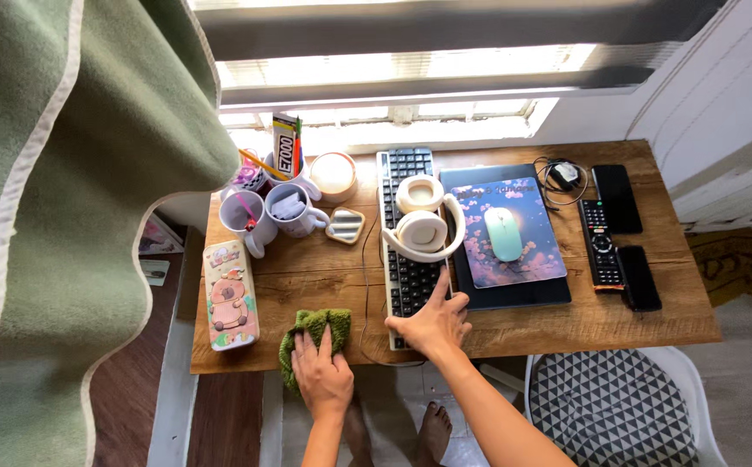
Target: The person cleans a desk by wiping the surface with a cloth, lifting and shifting items including a pencil case, keyboard, headphones, a laptop, remotes, and phones to wipe beneath them.
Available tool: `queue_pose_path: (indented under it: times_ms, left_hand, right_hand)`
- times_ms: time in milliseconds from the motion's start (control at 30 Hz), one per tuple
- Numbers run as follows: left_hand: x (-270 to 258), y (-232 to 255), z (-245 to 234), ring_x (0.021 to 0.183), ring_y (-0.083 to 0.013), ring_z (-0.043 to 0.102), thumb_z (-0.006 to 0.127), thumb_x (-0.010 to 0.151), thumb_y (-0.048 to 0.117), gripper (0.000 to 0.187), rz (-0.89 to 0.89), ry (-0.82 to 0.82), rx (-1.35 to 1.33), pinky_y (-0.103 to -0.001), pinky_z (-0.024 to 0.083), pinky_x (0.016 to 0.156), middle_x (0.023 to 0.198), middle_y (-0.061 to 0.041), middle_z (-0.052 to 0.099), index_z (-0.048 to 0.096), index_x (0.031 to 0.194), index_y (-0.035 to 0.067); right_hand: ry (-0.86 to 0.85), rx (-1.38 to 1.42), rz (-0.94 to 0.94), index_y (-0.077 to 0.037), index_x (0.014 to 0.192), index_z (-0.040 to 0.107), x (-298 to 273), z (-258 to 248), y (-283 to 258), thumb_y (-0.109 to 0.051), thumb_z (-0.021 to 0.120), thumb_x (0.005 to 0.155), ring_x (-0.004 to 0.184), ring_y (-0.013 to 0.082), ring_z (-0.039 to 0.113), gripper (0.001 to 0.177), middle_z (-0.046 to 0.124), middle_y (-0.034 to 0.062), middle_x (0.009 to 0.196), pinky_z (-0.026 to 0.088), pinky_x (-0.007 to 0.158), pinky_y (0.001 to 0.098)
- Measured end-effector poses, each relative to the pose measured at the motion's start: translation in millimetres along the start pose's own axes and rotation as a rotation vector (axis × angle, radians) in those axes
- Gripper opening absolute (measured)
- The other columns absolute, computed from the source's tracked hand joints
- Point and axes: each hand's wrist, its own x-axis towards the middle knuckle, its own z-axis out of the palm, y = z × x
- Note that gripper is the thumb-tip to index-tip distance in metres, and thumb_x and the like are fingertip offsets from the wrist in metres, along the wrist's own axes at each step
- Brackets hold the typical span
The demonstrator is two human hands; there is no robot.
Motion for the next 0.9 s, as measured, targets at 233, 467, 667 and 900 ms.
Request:
queue_pose_path:
  times_ms: [233, 467, 667, 900]
  left_hand:
    - [1.7, -1.7, -0.8, 0.147, -0.0390, 0.036, 0.062, 0.083, 0.020, 0.059, 0.001, -0.039, 0.005, -0.050, 0.024, 0.122, 0.150, -0.024, 0.049, 0.060, 0.142, 0.015]
    - [2.1, -6.0, -0.4, 0.148, -0.0389, 0.035, 0.061, 0.082, 0.021, 0.060, 0.011, -0.063, 0.023, -0.049, 0.024, 0.123, 0.152, -0.025, 0.047, 0.060, 0.142, 0.016]
    - [5.0, -8.8, -2.6, 0.149, -0.0391, 0.033, 0.061, 0.083, 0.022, 0.061, 0.009, -0.119, 0.028, -0.049, 0.023, 0.123, 0.152, -0.025, 0.046, 0.059, 0.143, 0.016]
    - [5.8, -12.1, -4.6, 0.150, -0.0389, 0.031, 0.060, 0.082, 0.023, 0.062, 0.033, -0.139, 0.027, -0.049, 0.022, 0.123, 0.152, -0.024, 0.045, 0.057, 0.144, 0.017]
  right_hand:
    - [-0.022, 0.026, 0.031, -0.029, 0.162, -0.010, 6.0, 8.8, 1.3, -0.055, 0.094, 0.054, 0.132, 0.0467, 0.043, 0.152, 0.038, 0.0292, 0.141, 0.035, 0.110, 0.0605]
    - [-0.097, 0.718, 0.064, -0.005, 0.144, 0.045, 74.8, 70.2, 58.1, -0.035, 0.085, 0.066, 0.113, 0.0303, 0.066, 0.093, 0.069, 0.0201, 0.126, 0.052, 0.099, 0.0410]
    - [-0.223, 1.107, 0.184, -0.001, 0.124, 0.066, 112.7, 86.4, 91.5, -0.032, 0.066, 0.092, 0.097, 0.0194, 0.063, 0.044, 0.072, 0.0114, 0.109, 0.051, 0.086, 0.0365]
    - [0.100, 0.794, 0.137, 0.003, 0.102, 0.069, 74.1, 57.6, 63.7, -0.034, 0.059, 0.094, 0.081, 0.0210, 0.060, 0.039, 0.070, 0.0161, 0.081, 0.048, 0.076, 0.0398]
